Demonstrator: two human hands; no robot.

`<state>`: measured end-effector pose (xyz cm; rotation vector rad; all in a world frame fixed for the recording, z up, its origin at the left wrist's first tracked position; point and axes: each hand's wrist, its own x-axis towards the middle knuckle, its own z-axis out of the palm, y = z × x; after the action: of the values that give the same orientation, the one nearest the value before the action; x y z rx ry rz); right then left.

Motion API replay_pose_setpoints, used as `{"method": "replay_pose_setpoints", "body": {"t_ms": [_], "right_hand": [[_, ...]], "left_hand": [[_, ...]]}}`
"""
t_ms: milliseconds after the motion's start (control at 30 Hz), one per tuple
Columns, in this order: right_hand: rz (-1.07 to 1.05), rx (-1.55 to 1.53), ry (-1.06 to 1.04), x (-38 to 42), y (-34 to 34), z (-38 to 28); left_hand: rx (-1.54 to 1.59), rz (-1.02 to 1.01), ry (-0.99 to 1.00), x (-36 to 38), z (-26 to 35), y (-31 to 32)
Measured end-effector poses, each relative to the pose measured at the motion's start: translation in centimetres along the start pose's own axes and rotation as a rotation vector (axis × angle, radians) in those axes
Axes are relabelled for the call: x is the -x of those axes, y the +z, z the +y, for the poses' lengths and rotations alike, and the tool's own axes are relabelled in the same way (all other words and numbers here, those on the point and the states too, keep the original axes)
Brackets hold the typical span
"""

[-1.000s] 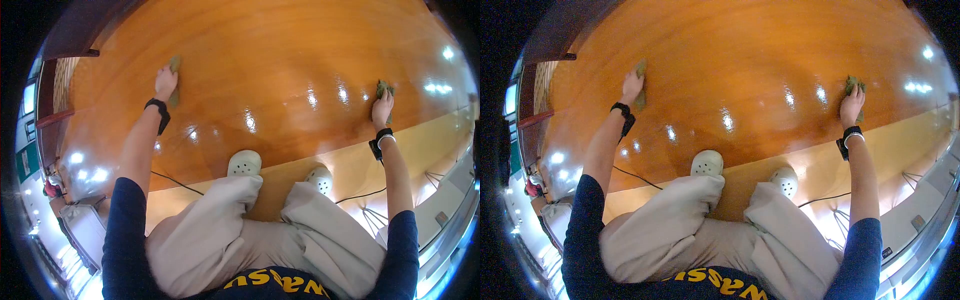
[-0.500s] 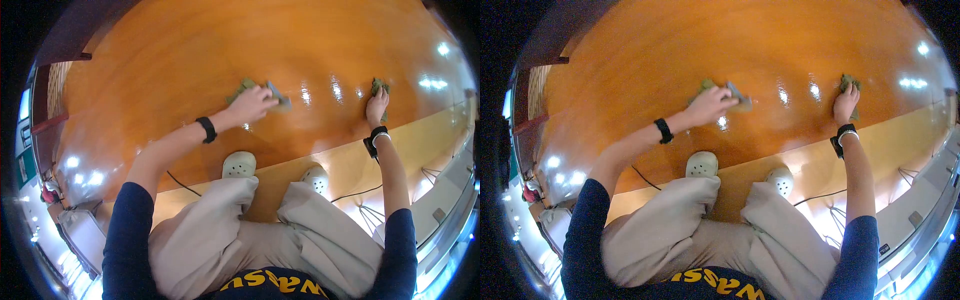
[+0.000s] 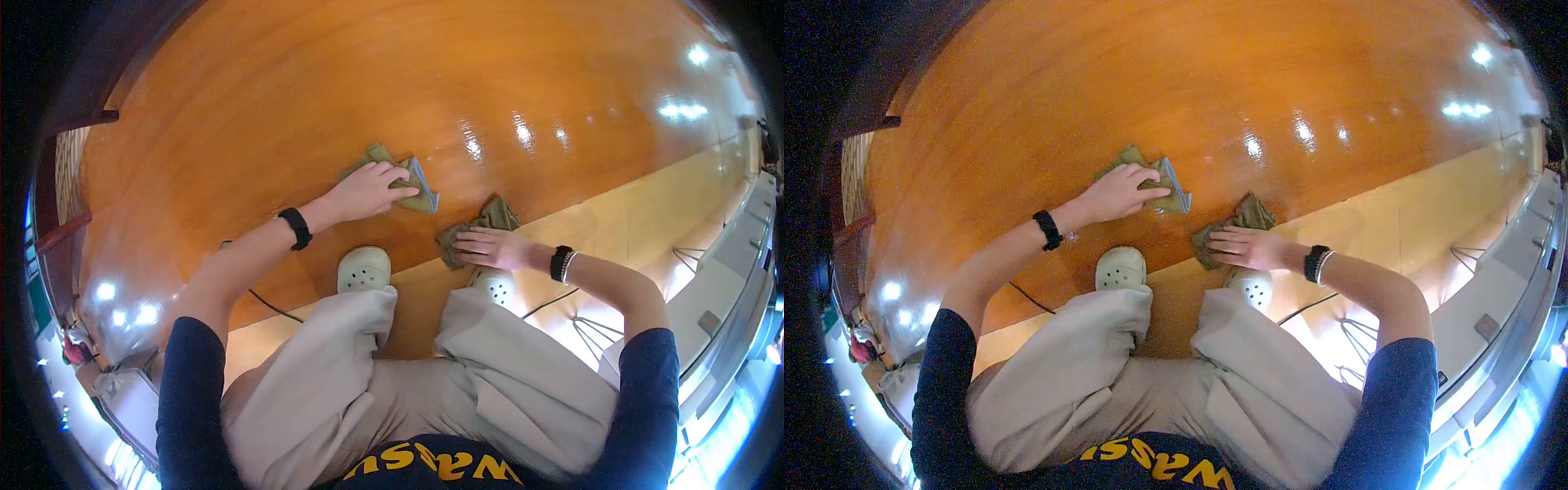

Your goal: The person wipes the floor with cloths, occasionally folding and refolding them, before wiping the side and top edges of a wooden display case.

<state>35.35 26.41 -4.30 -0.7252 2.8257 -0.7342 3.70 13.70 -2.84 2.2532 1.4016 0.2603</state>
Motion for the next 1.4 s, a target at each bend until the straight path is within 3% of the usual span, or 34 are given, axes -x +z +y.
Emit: {"method": "replay_pose_setpoints", "body": {"t_ms": [100,233,300,333,400,433,533,667,833,900,967,1033,1200,1267,1333,1400], "right_hand": [[-0.100,-0.015,-0.049,4.0,-2.6,2.0],[-0.095,0.296,0.239,12.1,-4.1,5.8],[-0.094,0.338,0.530,14.3,-5.4,6.5],[-0.087,0.350,0.525,14.8,-5.7,7.0],[0.032,0.349,0.926,15.1,-5.6,7.9],[0.042,0.356,0.921,14.5,-5.4,8.2],[0.427,0.316,1.170,11.6,-4.1,9.6],[0.649,0.387,1.228,8.2,-3.1,11.3],[0.562,0.262,1.037,3.1,-5.5,11.3],[0.460,0.206,0.948,0.3,-5.5,11.0],[0.359,0.278,0.674,-2.5,-4.4,10.3],[0.237,0.259,0.357,-5.9,-3.6,8.7],[0.194,0.222,0.088,-11.3,-4.1,7.0],[0.233,0.271,0.090,-10.5,-4.0,10.1],[0.281,0.266,0.343,-8.3,-6.6,12.9],[0.487,-0.237,0.932,-4.4,-9.0,15.8]], "left_hand": [[-0.002,-0.009,0.004,0.4,-0.1,-0.1],[-0.002,-0.005,0.014,1.5,-0.3,-0.6],[-0.046,0.005,0.035,2.0,-0.7,-0.2],[-0.060,0.009,0.031,2.0,-0.6,-0.3],[-0.026,0.056,-0.025,1.8,0.2,-0.2],[-0.038,0.058,-0.028,1.6,0.6,0.0],[-0.031,0.024,-0.074,0.3,1.9,1.3],[-0.023,-0.052,0.083,-1.8,5.6,4.1],[0.003,-0.036,0.269,-1.9,3.9,3.1],[-0.091,-0.034,0.195,-1.1,1.4,2.2],[-0.054,0.054,0.069,0.0,-1.2,0.5],[-0.112,0.011,-0.143,1.2,-3.7,-1.3],[-0.143,0.236,-0.657,3.1,-9.2,-5.1],[-0.151,0.261,-0.751,3.6,-11.2,-5.4],[-0.169,0.295,-0.851,3.4,-11.7,-5.3],[-0.235,0.278,-0.886,3.0,-11.2,-5.0]]}}
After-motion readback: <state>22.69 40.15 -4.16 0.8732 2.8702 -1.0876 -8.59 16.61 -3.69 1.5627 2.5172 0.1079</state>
